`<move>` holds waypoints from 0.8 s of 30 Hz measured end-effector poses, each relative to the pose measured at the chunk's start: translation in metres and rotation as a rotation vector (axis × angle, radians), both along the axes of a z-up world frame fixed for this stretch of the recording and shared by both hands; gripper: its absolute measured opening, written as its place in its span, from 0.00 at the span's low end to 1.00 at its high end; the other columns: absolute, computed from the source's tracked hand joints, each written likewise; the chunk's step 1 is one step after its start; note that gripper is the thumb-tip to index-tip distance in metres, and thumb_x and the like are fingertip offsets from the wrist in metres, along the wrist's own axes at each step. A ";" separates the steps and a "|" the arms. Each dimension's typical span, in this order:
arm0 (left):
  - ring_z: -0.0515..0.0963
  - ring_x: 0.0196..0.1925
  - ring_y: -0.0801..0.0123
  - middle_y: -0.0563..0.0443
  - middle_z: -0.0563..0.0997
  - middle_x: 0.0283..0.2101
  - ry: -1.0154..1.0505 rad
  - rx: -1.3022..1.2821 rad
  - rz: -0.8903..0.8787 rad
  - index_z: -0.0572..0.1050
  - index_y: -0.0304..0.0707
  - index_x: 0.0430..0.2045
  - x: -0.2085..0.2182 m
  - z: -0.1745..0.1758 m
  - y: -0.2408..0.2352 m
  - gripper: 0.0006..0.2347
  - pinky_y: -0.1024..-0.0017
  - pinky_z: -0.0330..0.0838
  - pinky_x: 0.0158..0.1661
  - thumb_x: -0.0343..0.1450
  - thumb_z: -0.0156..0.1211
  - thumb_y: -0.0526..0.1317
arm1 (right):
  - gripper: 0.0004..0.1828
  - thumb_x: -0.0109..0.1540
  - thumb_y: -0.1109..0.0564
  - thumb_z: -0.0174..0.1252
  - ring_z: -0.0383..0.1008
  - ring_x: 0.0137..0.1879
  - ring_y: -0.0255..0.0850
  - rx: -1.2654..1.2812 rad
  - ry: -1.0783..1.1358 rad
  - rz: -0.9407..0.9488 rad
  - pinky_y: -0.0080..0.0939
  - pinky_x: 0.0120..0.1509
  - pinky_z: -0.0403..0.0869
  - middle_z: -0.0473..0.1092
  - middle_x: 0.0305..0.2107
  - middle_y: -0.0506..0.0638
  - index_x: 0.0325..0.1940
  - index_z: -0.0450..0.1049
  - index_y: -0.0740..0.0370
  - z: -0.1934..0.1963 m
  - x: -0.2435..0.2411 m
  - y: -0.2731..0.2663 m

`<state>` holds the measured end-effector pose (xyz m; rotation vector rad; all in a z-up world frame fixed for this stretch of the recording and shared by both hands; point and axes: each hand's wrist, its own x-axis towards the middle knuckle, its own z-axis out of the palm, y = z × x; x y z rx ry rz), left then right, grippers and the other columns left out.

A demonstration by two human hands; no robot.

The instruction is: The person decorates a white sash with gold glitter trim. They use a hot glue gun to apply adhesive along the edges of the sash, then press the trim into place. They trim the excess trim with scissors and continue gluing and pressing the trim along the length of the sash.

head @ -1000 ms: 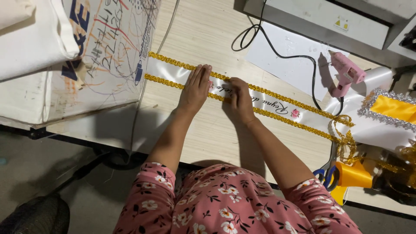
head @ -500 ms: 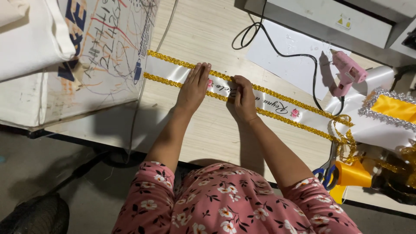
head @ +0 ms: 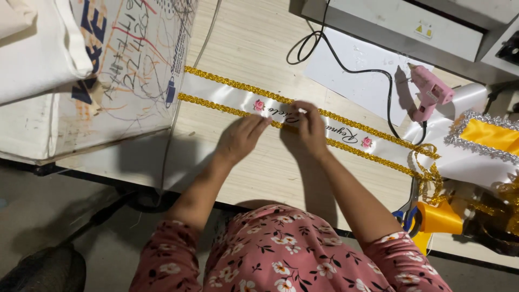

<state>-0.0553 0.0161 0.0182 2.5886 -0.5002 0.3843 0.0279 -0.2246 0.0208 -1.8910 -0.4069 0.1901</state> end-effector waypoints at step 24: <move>0.68 0.71 0.52 0.45 0.69 0.70 0.004 0.258 -0.082 0.66 0.38 0.67 -0.020 -0.006 -0.010 0.22 0.56 0.59 0.70 0.75 0.50 0.37 | 0.22 0.62 0.62 0.62 0.72 0.63 0.54 -0.453 -0.590 0.465 0.51 0.66 0.71 0.71 0.59 0.59 0.59 0.70 0.69 0.008 -0.029 0.001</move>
